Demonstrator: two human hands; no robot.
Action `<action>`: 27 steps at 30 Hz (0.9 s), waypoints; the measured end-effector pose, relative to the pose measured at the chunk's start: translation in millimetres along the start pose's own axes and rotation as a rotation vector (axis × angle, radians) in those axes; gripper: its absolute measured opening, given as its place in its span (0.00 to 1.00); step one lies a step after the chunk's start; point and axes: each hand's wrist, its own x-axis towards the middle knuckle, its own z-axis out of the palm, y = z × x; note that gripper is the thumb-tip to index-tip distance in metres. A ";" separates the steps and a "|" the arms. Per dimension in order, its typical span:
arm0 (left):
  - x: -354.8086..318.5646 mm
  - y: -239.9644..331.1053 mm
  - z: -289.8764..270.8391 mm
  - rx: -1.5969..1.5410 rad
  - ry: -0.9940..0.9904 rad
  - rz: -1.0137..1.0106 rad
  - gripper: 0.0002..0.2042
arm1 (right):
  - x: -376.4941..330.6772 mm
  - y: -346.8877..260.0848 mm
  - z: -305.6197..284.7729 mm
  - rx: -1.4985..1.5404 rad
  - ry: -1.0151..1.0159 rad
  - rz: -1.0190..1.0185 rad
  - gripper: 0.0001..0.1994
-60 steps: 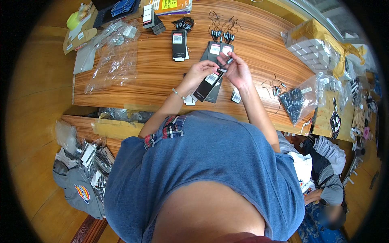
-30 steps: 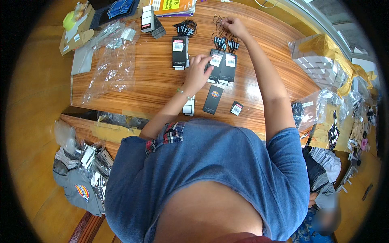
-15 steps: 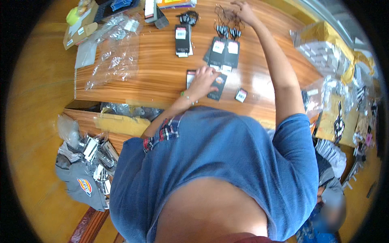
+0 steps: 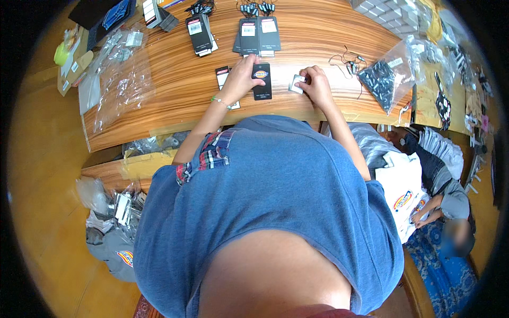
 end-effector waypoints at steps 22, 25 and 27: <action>4.6 56.7 50.9 -1.146 -0.054 -0.479 0.11 | -10.6 -20.6 -15.3 0.650 0.053 0.159 0.12; 9.4 68.1 59.5 -1.150 0.029 -0.471 0.09 | -10.1 -20.8 -20.6 0.743 0.120 0.169 0.11; 12.7 72.2 63.5 -1.060 0.090 -0.459 0.08 | -9.5 -17.2 -22.9 0.809 0.151 0.171 0.10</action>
